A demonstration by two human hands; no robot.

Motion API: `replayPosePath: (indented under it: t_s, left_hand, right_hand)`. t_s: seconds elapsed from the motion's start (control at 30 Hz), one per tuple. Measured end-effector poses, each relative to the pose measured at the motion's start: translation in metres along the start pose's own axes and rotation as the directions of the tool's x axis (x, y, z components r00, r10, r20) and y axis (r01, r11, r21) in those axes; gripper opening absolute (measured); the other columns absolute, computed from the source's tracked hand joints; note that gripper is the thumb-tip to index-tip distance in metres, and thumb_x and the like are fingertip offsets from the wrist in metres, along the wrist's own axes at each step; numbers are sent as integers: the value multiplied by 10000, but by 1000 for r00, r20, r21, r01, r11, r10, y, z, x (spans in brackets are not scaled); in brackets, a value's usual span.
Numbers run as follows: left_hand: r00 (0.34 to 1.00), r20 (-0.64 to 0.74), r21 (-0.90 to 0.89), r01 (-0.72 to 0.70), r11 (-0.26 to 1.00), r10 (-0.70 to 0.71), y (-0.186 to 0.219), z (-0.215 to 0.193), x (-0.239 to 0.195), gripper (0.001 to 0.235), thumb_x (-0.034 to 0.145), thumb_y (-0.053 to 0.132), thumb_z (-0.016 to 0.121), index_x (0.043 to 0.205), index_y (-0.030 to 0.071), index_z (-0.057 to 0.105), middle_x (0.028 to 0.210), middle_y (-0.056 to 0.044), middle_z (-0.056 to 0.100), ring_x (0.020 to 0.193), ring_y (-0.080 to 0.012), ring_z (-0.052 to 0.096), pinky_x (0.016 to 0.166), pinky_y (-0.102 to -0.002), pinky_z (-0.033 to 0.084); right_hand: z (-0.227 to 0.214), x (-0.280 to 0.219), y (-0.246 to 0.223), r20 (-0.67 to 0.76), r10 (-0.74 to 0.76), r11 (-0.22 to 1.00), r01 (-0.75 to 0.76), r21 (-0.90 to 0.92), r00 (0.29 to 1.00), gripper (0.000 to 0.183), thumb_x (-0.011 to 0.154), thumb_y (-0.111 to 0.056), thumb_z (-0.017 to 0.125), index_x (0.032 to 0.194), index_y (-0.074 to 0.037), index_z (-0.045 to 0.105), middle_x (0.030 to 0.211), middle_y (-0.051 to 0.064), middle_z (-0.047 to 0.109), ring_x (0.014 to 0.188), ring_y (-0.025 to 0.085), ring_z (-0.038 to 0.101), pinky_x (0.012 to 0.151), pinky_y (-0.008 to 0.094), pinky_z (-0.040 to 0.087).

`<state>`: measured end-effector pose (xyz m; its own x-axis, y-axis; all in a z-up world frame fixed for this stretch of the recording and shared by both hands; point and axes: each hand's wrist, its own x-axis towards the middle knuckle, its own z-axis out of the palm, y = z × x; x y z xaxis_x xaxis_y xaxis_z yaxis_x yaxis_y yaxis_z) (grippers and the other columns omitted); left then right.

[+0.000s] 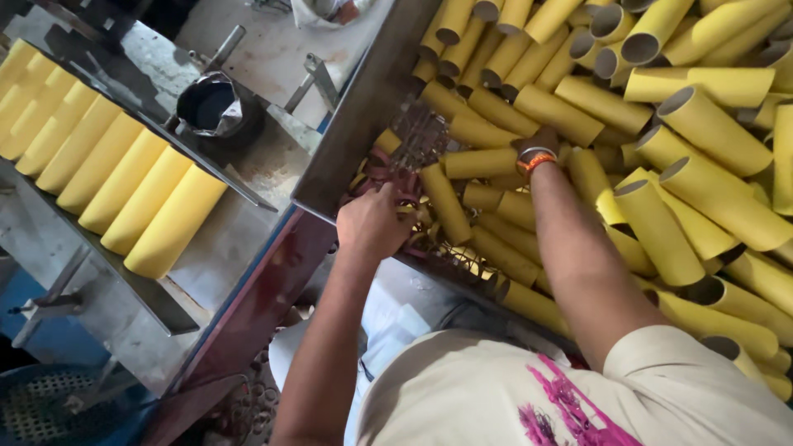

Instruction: The person repeatedly picks up yellow cylindrical objects from a pile and places them into a metal tray on a conveyor belt. The person handles the cylinders one at a time, moving them from the pile to the tray in a continuous loop.

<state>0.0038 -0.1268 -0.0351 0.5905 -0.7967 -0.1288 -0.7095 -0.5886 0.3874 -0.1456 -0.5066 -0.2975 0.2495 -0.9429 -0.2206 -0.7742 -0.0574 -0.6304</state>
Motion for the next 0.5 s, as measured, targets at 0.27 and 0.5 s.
replayPosePath:
  t_s: [0.27,0.5]
  left_hand:
    - [999,-49,-38,-12,999,10,0,1,-5,476,816,497,789,1103,134,679,966,-121,742,923,-324,712,771,-476,556]
    - [876,-468,-277,-269,922,115,-2,-36,-23,844,772,439,818,1478,117,485,1498,-177,493,1365,-393,475,1125,-521,404]
  right_hand:
    - [1,-42,-3,-65,-244,953,252,168,967,329,880,-190,746,1169,-34,743,1078,158,752,1013,307,716,891,396,559]
    - [-101,-65,-145,61,-729,600,593,536,682,183,996,14,739,1175,1,700,1065,22,703,947,101,651,883,278,552]
